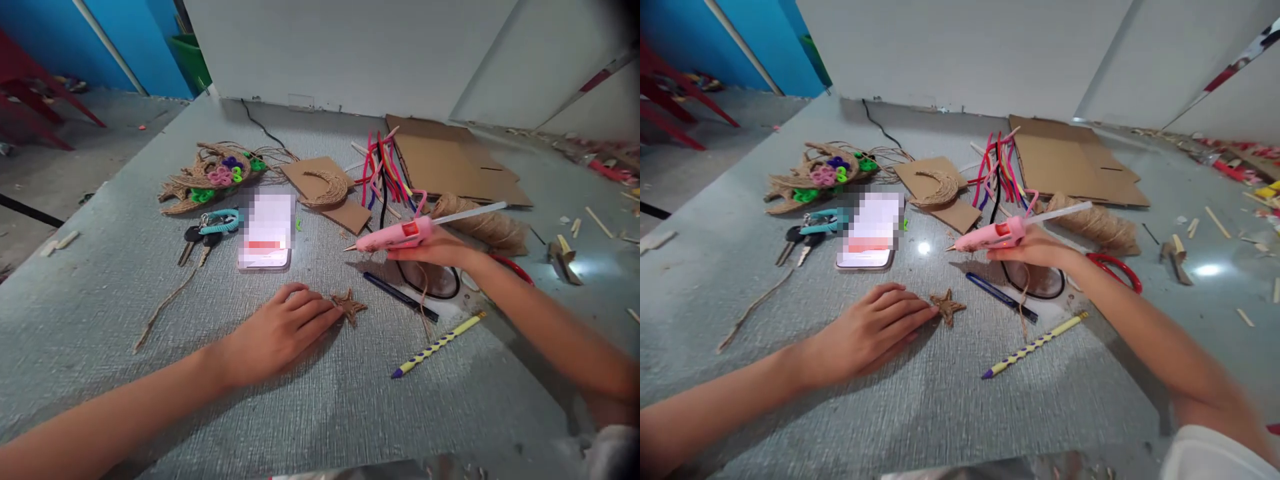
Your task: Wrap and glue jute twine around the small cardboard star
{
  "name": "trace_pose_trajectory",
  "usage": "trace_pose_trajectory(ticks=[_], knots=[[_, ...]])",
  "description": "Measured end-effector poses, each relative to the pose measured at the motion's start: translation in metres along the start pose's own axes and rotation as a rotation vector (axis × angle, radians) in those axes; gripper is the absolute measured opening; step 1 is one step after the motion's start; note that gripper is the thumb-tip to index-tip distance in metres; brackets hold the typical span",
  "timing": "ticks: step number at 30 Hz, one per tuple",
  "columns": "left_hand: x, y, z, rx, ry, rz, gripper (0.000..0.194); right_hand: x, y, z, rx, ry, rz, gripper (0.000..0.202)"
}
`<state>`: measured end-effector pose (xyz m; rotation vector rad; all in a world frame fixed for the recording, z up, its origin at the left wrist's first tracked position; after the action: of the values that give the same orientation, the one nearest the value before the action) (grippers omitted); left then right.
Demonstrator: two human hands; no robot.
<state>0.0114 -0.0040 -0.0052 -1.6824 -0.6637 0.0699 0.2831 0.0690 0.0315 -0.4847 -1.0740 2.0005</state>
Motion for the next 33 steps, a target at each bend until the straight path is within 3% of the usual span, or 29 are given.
trace_pose_trajectory(ticks=[3, 5, 10, 13, 16, 20, 24, 27, 30, 33], knots=[[-0.001, -0.001, 0.0, 0.006, 0.009, 0.008, 0.033, 0.005, 0.006, 0.003, 0.026, 0.017, 0.08, 0.033], [-0.001, -0.001, 0.0, 0.008, 0.007, 0.011, 0.033, 0.004, 0.005, 0.002, 0.018, 0.044, 0.066, 0.035], [-0.001, -0.002, 0.0, 0.004, 0.01, -0.002, 0.032, -0.025, -0.011, -0.011, -0.12, 0.15, -0.189, 0.046], [0.0, 0.0, 0.001, -0.01, 0.007, -0.004, 0.032, -0.055, -0.017, -0.007, -0.183, 0.063, -0.29, 0.026], [0.0, 0.001, 0.001, -0.029, 0.012, -0.003, 0.032, -0.077, -0.008, 0.007, -0.168, -0.132, -0.117, 0.01], [-0.001, 0.002, 0.001, -0.026, 0.029, -0.005, 0.032, -0.085, 0.012, 0.025, -0.281, -0.301, 0.14, 0.021], [-0.001, 0.0, 0.0, -0.041, 0.011, -0.002, 0.031, -0.08, 0.018, 0.029, -0.29, -0.324, 0.155, 0.012], [0.001, -0.001, -0.001, -0.064, -0.006, -0.012, 0.03, -0.08, 0.008, 0.03, -0.036, -0.32, 0.02, 0.013], [0.002, -0.001, -0.002, -0.085, 0.002, -0.026, 0.03, -0.088, -0.011, 0.033, 0.233, -0.264, -0.275, 0.022], [0.001, -0.001, -0.001, -0.083, 0.013, -0.019, 0.031, -0.1, -0.028, 0.043, 0.311, -0.181, -0.504, 0.014]])
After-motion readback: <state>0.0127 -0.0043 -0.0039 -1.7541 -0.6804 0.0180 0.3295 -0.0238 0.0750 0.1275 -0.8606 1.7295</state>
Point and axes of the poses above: each hand's wrist, its own x-axis towards the middle knuckle, its own y-axis out of the palm, z = x × y, the point moved 2 cm from there along x, towards the middle knuckle, and after that the axes turned 6 degrees about -y, right-handed, at the moved point
